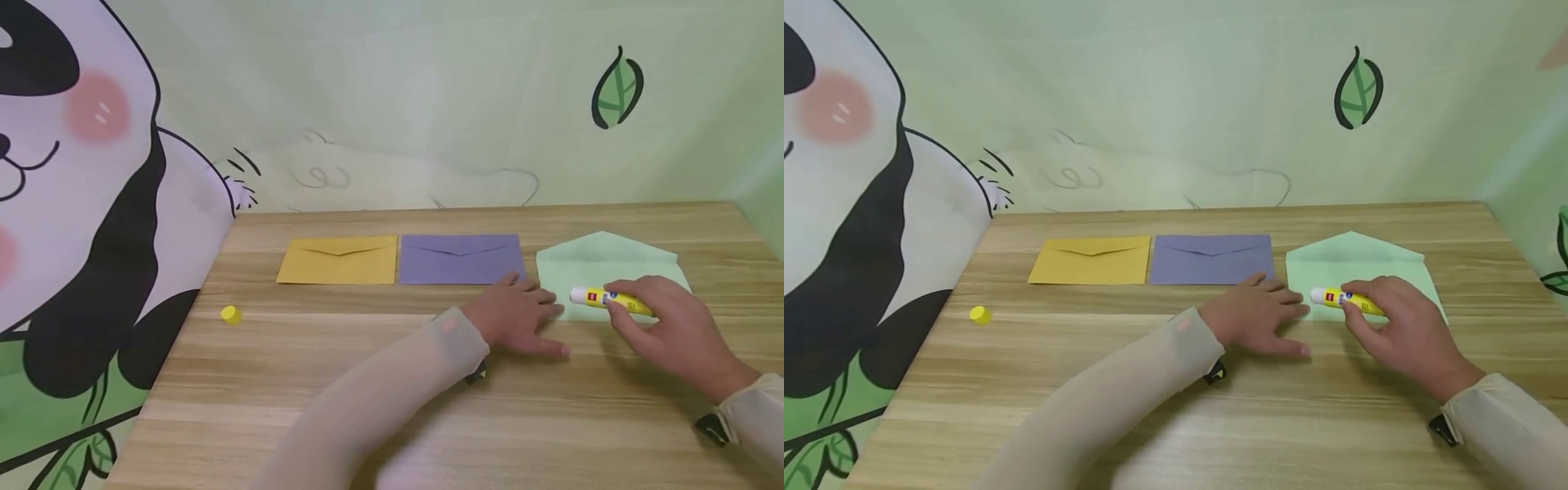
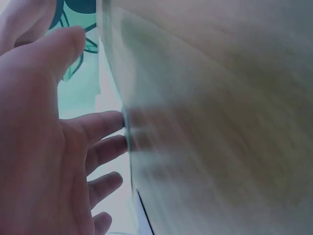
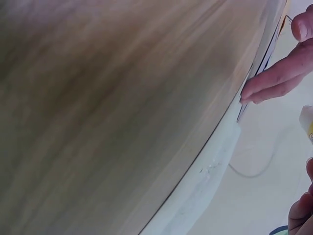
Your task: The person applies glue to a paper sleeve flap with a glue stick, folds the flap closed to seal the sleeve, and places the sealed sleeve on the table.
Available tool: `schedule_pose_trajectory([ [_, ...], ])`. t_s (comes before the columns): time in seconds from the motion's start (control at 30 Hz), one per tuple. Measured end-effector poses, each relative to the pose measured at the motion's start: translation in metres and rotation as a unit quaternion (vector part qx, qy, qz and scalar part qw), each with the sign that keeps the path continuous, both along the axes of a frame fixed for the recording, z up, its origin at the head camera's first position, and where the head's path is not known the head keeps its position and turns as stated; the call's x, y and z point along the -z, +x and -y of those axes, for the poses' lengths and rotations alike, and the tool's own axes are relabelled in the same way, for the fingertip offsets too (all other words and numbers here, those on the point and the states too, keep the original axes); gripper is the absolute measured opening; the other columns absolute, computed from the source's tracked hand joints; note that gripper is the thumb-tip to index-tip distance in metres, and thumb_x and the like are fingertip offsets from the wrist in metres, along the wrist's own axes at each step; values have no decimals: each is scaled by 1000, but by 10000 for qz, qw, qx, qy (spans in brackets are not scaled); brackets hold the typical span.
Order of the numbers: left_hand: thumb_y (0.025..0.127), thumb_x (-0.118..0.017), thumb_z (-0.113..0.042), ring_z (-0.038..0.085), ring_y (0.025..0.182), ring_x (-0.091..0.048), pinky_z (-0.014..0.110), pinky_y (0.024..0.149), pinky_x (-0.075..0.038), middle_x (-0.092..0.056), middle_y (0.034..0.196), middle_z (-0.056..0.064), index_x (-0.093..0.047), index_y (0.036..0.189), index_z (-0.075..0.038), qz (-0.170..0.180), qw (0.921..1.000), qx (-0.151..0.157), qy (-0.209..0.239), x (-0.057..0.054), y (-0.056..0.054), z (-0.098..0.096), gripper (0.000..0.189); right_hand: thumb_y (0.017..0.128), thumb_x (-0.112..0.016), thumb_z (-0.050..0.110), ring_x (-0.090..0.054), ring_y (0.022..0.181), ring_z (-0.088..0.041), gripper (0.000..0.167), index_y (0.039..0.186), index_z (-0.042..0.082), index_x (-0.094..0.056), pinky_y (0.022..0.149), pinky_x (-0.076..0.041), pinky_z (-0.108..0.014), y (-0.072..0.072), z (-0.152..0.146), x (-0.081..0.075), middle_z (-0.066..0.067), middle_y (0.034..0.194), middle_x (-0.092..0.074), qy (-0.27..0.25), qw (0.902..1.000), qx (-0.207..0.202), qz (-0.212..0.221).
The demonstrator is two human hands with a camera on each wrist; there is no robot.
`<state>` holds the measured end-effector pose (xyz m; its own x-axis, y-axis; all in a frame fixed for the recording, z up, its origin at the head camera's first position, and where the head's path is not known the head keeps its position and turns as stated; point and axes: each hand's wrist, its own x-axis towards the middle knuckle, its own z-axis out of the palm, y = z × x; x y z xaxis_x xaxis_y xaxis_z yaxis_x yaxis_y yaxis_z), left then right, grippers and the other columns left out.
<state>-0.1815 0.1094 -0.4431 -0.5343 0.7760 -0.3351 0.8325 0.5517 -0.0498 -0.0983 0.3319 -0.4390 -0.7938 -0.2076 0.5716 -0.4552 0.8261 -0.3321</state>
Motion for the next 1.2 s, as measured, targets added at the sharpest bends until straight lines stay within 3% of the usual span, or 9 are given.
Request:
schedule_pose_trajectory([
  [0.13, 89, -28, -84, 13, 146, -32, 35, 121, -21, -41, 153, -13, -43, 149, -41, -69, 9991, 406, 73, -4, 2, 2, 75, 76, -76, 8, -50, 88, 5, 29, 105, 10, -75, 74, -42, -22, 0, 0, 0, -2, 91, -72, -63, 9999, -45, -69],
  [0.23, 90, -38, -80, 10, 123, -50, 26, 107, -36, -49, 136, -12, -55, 139, -37, 47, 9973, 672, 288, -5, 4, 4, 67, 77, -76, 8, -48, 87, 9, 29, 105, 12, -75, 71, -42, -21, 0, 0, -1, 0, 90, -72, -70, 9999, -22, -73],
  [0.33, 90, -46, -76, 7, 104, -51, 22, 92, -42, -51, 127, -10, -59, 132, -34, 232, 9954, 784, 504, -4, 5, 7, 62, 77, -76, 8, -47, 86, 10, 29, 106, 13, -75, 70, -42, -20, 1, 1, -2, 1, 89, -71, -71, 10000, 4, -49],
  [0.5, 92, -50, -69, 7, 112, -52, 21, 91, -44, -48, 137, -8, -58, 137, -33, 422, 9943, 835, 505, -3, 5, 10, 58, 78, -75, 8, -47, 84, 9, 28, 105, 13, -75, 71, -41, -21, 1, 3, -4, 1, 88, -70, -40, 10000, 21, -40],
  [0.67, 93, -57, -60, 15, 143, -37, 24, 113, -34, -33, 160, -2, -52, 144, -37, 750, 9936, 788, 305, -3, 4, 13, 56, 79, -75, 9, -47, 86, 6, 27, 105, 13, -75, 73, -41, -23, 1, 4, -4, 1, 88, -70, -33, 10000, 83, 12],
  [0.77, 93, -57, -59, 15, 148, -29, 27, 119, -26, -33, 161, -7, -53, 142, -40, 897, 9926, 761, 299, -3, 5, 16, 52, 79, -76, 10, -47, 86, 6, 27, 106, 14, -75, 72, -41, -21, 1, 4, -3, 0, 89, -71, -21, 9999, 142, 66],
  [0.87, 95, -58, -56, 12, 141, -39, 23, 113, -32, -41, 153, -8, -58, 136, -40, 849, 9917, 885, 385, -4, 7, 19, 45, 78, -77, 10, -46, 86, 7, 28, 106, 14, -75, 70, -41, -18, 1, 3, -2, 1, 90, -71, -19, 9998, 169, 83],
  [1.0, 95, -60, -52, 4, 115, -53, 18, 91, -43, -51, 135, -10, -63, 127, -39, 642, 9909, 1065, 523, -5, 11, 21, 35, 78, -77, 11, -47, 86, 7, 28, 105, 14, -75, 70, -41, -17, 0, 3, -2, 0, 92, -72, -19, 9998, 178, 118],
  [1.2, 92, -65, -54, 7, 95, -52, 21, 79, -45, -55, 114, -12, -68, 117, -39, 373, 9924, 883, 774, -3, 18, 24, 29, 80, -76, 10, -46, 88, 10, 27, 106, 12, -75, 69, -40, -18, 1, 2, -5, -3, 93, -73, -58, 9997, 224, 109],
])
